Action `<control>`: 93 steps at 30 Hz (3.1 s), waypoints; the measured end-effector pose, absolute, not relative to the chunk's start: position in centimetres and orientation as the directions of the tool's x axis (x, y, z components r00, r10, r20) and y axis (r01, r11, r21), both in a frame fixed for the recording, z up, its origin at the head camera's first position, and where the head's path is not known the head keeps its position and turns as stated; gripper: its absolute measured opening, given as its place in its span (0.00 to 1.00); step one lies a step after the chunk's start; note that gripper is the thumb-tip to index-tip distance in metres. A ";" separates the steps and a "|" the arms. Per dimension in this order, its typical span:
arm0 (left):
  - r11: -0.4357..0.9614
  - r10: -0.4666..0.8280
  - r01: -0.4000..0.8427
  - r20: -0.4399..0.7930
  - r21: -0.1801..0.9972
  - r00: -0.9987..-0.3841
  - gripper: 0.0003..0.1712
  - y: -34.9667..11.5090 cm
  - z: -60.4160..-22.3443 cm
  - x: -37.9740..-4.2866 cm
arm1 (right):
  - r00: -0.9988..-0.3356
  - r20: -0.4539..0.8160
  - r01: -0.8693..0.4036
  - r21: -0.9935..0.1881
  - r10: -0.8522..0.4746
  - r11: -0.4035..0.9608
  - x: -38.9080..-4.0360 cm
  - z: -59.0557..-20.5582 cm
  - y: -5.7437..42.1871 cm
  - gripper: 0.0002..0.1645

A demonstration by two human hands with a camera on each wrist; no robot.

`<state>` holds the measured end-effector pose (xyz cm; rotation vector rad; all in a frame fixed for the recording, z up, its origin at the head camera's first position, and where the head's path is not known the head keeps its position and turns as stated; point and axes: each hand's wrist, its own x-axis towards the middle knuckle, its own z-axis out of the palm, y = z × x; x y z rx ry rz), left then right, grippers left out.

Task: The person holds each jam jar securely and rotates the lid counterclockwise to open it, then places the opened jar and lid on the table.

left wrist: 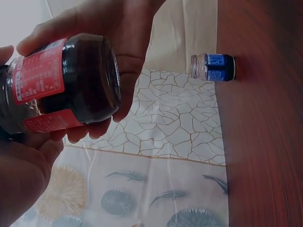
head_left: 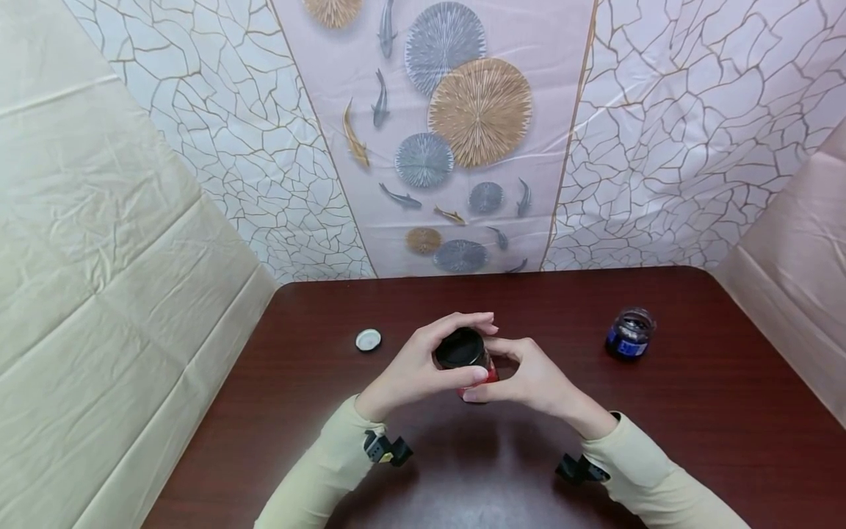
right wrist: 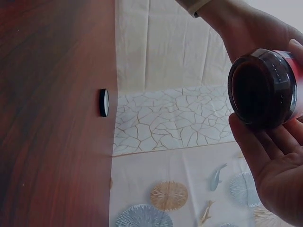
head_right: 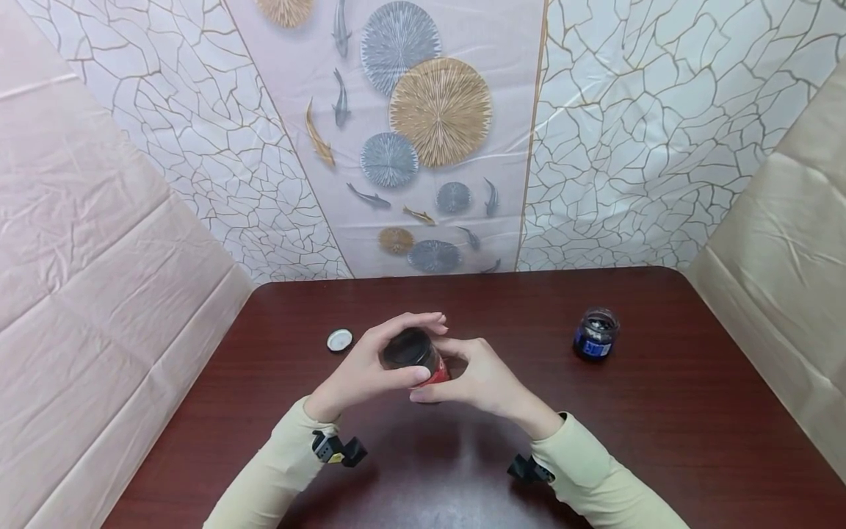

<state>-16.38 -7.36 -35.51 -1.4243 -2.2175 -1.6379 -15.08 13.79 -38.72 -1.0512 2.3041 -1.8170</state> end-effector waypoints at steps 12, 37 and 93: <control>-0.081 0.677 0.602 0.487 0.795 -0.552 0.38 -8.4 -35.8 -16.5 | -0.763 0.392 -0.488 -0.871 -0.514 0.060 -15.0 -38.2 14.4 0.25; -0.026 0.664 0.598 0.461 0.801 -0.589 0.37 -10.0 -35.4 -15.9 | -0.762 0.395 -0.503 -0.860 -0.514 0.085 -14.7 -37.7 15.1 0.32; -0.076 0.702 0.647 0.502 0.758 -0.506 0.44 -9.3 -35.5 -15.6 | -0.707 0.414 -0.512 -0.859 -0.573 0.010 -14.4 -38.2 14.9 0.29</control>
